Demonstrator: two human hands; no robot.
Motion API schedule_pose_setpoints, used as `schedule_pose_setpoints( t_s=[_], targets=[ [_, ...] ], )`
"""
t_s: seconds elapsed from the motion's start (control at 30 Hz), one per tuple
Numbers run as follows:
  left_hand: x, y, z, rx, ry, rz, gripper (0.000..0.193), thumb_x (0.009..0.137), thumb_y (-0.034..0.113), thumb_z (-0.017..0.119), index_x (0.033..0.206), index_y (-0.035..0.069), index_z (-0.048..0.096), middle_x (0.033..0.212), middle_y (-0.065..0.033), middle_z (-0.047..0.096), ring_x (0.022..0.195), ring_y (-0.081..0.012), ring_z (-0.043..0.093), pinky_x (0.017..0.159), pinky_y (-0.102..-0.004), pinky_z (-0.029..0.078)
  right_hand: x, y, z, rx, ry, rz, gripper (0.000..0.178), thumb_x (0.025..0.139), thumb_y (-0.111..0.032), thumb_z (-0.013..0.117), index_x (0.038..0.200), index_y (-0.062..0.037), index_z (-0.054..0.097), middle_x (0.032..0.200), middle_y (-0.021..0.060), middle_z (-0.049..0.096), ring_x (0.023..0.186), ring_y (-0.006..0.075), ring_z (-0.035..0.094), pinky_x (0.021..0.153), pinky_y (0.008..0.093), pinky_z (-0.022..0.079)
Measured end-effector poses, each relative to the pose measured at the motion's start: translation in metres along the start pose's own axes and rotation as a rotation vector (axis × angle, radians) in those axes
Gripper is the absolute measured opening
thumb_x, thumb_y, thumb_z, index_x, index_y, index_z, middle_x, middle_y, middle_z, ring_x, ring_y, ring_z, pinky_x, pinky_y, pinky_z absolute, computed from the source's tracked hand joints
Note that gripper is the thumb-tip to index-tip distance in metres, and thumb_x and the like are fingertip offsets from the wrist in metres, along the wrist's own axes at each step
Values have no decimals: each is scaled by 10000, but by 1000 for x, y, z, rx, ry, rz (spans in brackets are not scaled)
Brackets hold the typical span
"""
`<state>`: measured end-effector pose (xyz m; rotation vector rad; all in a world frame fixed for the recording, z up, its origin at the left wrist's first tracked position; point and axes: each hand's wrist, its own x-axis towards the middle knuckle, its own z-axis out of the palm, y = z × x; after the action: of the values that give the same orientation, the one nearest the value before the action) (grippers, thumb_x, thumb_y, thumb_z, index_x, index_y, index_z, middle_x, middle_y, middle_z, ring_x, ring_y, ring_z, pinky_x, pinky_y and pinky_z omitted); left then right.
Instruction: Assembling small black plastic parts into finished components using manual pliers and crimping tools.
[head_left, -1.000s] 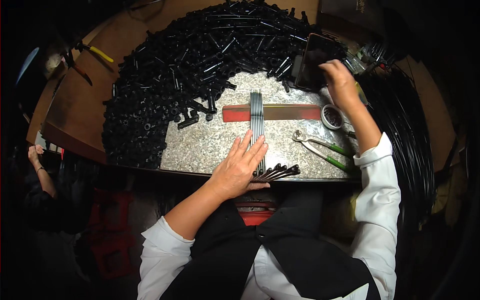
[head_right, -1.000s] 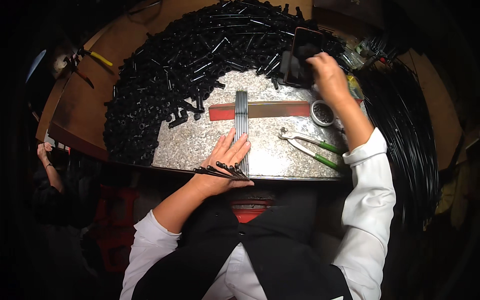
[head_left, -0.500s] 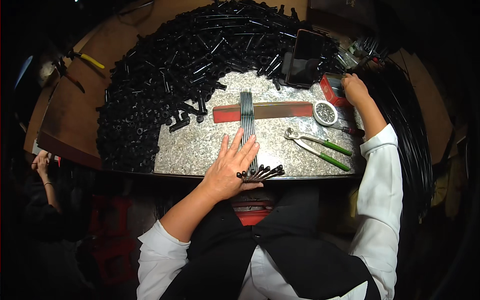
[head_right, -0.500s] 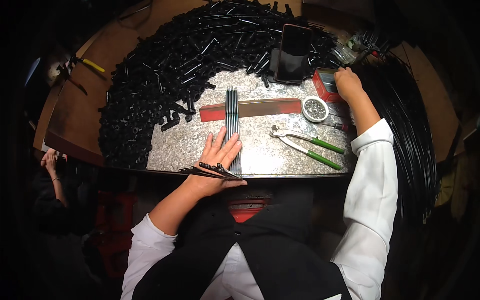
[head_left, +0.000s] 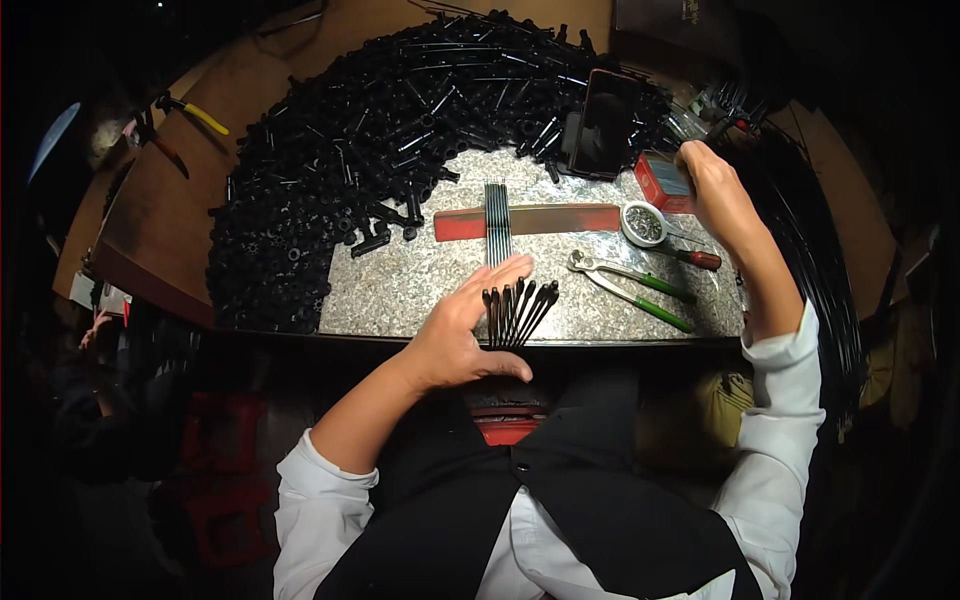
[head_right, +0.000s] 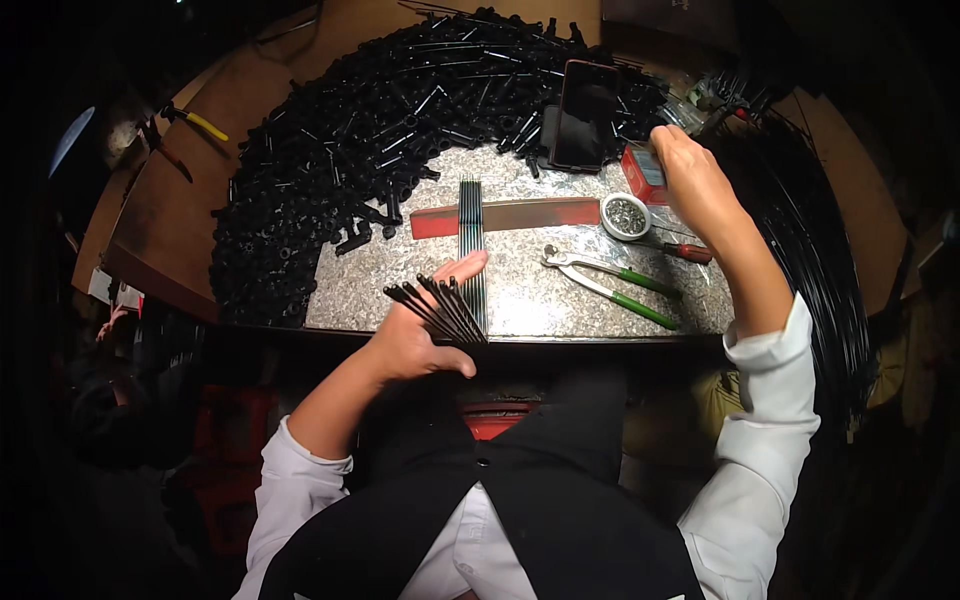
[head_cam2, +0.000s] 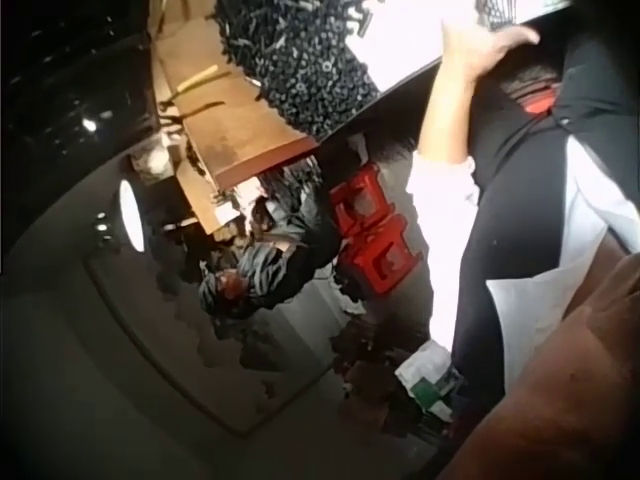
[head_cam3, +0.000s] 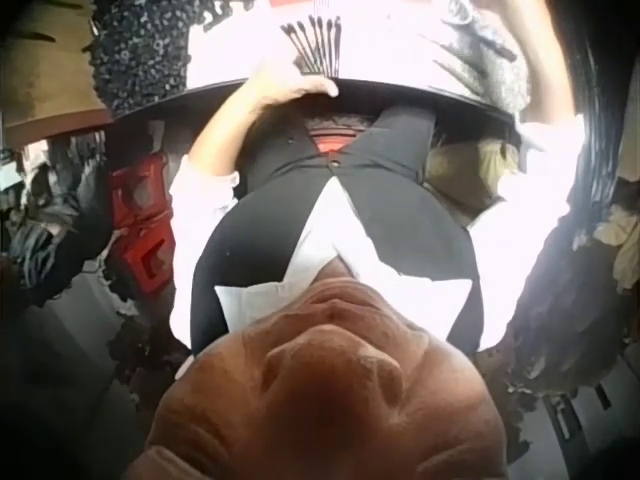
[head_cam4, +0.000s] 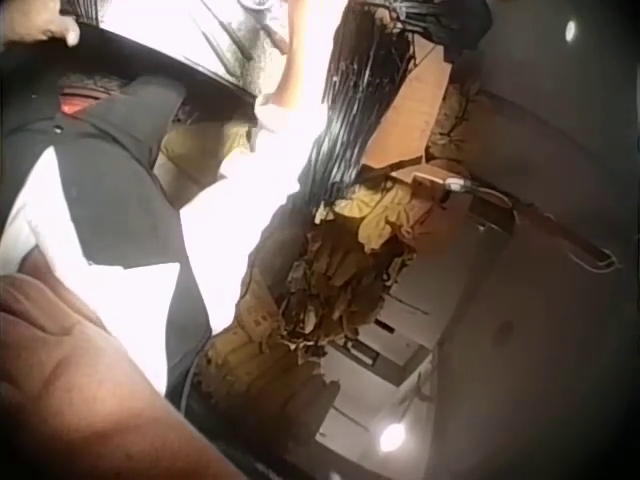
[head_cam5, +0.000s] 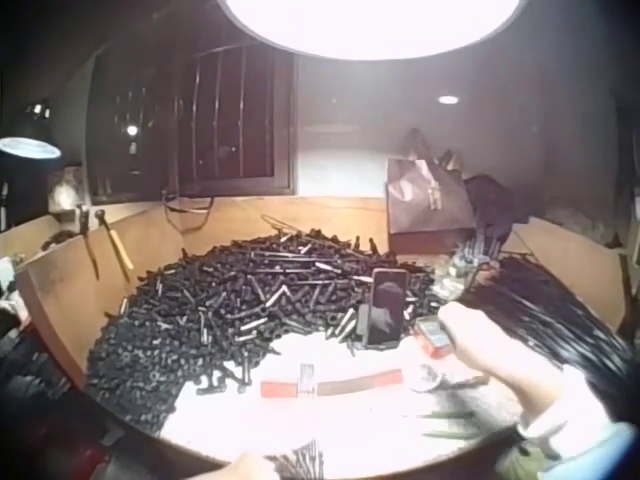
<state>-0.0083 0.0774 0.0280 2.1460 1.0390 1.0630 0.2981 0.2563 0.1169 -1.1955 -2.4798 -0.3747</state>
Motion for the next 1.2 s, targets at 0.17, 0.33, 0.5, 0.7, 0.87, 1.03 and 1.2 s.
schedule_pose_setpoints(
  t_s=[0.17,0.33,0.5,0.7,0.87,1.03,1.2],
  targets=[
    [29,63,-25,-521,-21,130,725,675,216,824,1258,-67,500,1233,-182,583,1140,-261,573,1004,-377,414,-29,-79,-63,589,57,-128,167,846,126,497,988,42,529,871,138,575,767,197,656,655,273,515],
    [37,84,-28,-501,96,124,234,810,-10,664,1040,-39,644,965,-174,691,929,-222,673,838,-302,533,-53,-124,-100,651,45,-321,393,729,195,532,1080,24,576,926,137,593,709,202,620,638,284,513],
    [35,83,-28,-317,142,203,185,834,-25,635,1018,-35,654,934,-162,697,882,-207,685,791,-281,551,-60,-139,-106,573,71,-386,351,760,124,588,1089,5,602,900,143,607,716,231,641,582,307,529],
    [32,84,-27,-295,154,216,175,838,-9,641,1011,-32,657,928,-157,699,873,-200,687,783,-279,555,-64,-143,-107,453,116,-407,332,770,87,608,1089,-2,615,856,143,614,690,253,645,570,306,533],
    [31,85,-29,-254,165,227,180,831,-8,651,1009,-27,658,924,-156,699,862,-198,689,770,-273,555,-64,-145,-107,449,130,-424,328,771,87,606,1085,-8,624,851,142,614,684,254,646,562,307,532],
    [30,85,-29,-230,159,226,188,818,1,670,1004,-26,661,915,-155,701,854,-200,690,760,-267,554,-64,-148,-108,441,90,-437,344,769,97,594,1094,-14,620,854,135,607,691,264,640,583,319,536],
    [33,85,-29,-141,172,287,201,797,24,695,992,-18,671,921,-136,706,847,-195,694,775,-278,549,-64,-151,-104,481,158,-402,305,770,92,596,1056,-11,610,923,137,586,794,266,626,656,333,536]
  ],
)
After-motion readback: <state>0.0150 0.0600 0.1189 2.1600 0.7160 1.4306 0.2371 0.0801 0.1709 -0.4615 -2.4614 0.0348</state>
